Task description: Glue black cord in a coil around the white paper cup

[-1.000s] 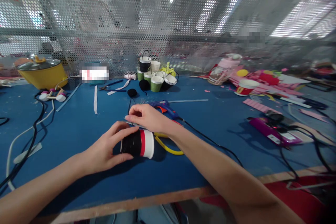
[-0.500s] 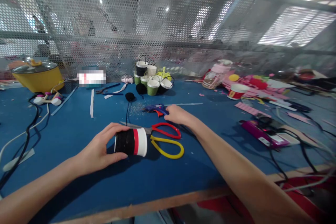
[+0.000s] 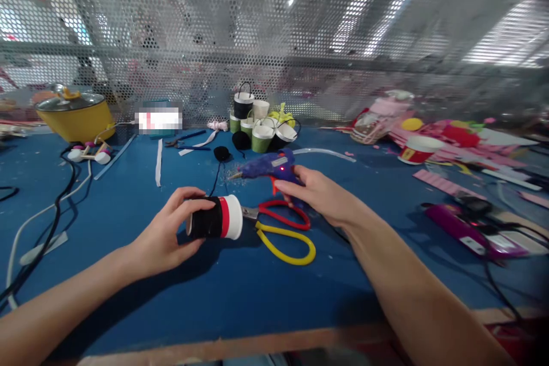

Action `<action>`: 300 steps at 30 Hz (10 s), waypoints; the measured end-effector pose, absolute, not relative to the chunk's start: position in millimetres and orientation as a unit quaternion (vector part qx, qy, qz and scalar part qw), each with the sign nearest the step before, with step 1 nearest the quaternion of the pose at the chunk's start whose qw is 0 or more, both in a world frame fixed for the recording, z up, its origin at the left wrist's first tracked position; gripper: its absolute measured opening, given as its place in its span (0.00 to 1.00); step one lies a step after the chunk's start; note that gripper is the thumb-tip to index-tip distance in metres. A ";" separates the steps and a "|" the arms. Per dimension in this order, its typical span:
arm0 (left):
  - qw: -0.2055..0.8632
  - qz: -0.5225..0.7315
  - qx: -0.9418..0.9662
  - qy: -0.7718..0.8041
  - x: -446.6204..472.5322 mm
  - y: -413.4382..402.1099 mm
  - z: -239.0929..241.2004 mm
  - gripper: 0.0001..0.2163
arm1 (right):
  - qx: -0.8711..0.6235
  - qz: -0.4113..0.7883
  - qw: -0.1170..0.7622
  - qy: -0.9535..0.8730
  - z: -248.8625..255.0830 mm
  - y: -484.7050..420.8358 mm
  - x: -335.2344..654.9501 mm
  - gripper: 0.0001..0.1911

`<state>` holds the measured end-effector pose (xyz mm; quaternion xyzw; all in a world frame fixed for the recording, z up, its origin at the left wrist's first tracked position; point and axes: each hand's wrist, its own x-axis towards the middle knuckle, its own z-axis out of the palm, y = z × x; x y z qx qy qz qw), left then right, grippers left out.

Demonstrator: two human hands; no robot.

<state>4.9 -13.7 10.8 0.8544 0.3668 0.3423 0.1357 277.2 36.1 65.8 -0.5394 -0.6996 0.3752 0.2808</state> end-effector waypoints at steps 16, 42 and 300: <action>0.115 0.333 0.865 0.357 -0.8 -6.2 5.8 0.16 | -0.554 0.284 0.244 -0.743 67.9 0.4 256.5 0.13; 0.262 0.382 0.803 0.375 -1.4 -2.0 3.2 0.22 | -0.486 0.182 0.237 -0.821 71.1 -8.9 254.2 0.10; 0.179 0.336 0.823 0.422 0.4 -2.9 9.9 0.22 | -0.446 0.148 0.188 -0.862 54.7 -1.3 262.4 0.13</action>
